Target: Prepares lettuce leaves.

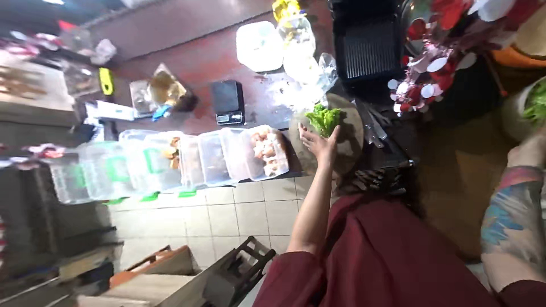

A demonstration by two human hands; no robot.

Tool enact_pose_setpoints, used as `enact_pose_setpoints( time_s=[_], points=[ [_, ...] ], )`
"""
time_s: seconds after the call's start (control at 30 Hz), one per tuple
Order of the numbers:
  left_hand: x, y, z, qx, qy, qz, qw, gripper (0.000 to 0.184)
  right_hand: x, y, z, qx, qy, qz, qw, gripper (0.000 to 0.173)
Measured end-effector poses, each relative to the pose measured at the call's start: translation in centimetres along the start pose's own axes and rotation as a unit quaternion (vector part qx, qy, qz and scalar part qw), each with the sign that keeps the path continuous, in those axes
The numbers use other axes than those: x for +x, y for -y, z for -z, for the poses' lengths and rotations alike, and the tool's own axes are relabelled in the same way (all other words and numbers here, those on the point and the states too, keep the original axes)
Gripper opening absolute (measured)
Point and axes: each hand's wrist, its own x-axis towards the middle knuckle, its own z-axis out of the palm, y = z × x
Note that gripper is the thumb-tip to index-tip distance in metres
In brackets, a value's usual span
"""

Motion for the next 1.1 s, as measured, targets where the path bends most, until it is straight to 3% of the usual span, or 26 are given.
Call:
enact_pose_setpoints(
  time_s=[0.07,0.13,0.23,0.27,0.3,0.4,0.5,0.57,0.67,0.73,0.83,0.9,0.97,1.1],
  points=[
    [2.0,1.7,0.3,-0.051,0.029,-0.004,0.998,0.11,-6.2,2.7,-3.1,0.011,0.005,0.062,0.998,0.065],
    [3.2,3.3,0.9,-0.181,0.069,-0.012,0.981,0.09,-11.1,2.7,-5.6,0.038,0.062,0.15,0.986,0.062],
    [3.4,4.6,3.2,-0.429,0.162,0.076,0.885,0.045,-18.9,1.4,-6.9,0.035,0.17,0.181,0.968,0.048],
    [3.0,4.7,4.4,-0.474,0.174,0.114,0.856,0.026,-21.4,0.5,-6.9,0.029,0.188,0.176,0.966,0.042],
    [2.8,5.1,5.4,-0.511,0.185,0.134,0.829,0.018,-23.8,-0.7,-6.6,0.017,0.195,0.166,0.966,0.036],
    [2.8,8.7,7.7,-0.594,0.328,0.099,0.728,0.046,-29.5,-5.5,-3.8,-0.045,0.18,0.086,0.979,0.025],
    [3.1,10.0,9.6,-0.558,0.436,0.081,0.701,0.08,-34.1,-9.5,-0.5,-0.141,0.142,-0.029,0.979,0.028],
    [3.1,10.2,10.7,-0.525,0.482,0.091,0.695,0.09,-36.5,-10.9,1.2,-0.192,0.129,-0.09,0.969,0.03],
    [2.6,10.4,11.8,-0.472,0.547,0.088,0.686,0.071,-37.7,-13.0,1.7,-0.252,0.145,-0.103,0.951,0.032],
    [1.8,10.1,12.1,-0.401,0.612,0.073,0.678,0.057,-37.3,-14.0,1.0,-0.284,0.207,-0.078,0.933,0.036],
    [-0.5,9.7,11.5,-0.282,0.715,0.035,0.639,0.048,-35.8,-17.6,-1.3,-0.294,0.238,-0.052,0.924,0.043],
    [-2.8,8.6,10.2,-0.187,0.763,-0.022,0.618,0.049,-34.4,-19.7,-2.8,-0.292,0.221,-0.115,0.923,0.047],
    [-5.4,7.4,8.0,-0.086,0.789,-0.132,0.593,0.057,-33.5,-20.4,-3.8,-0.318,0.216,-0.193,0.903,0.05],
    [-11.0,5.3,1.9,0.164,0.725,-0.338,0.577,0.078,-33.0,-22.2,-3.4,-0.408,0.294,-0.193,0.843,0.047]
  ],
)
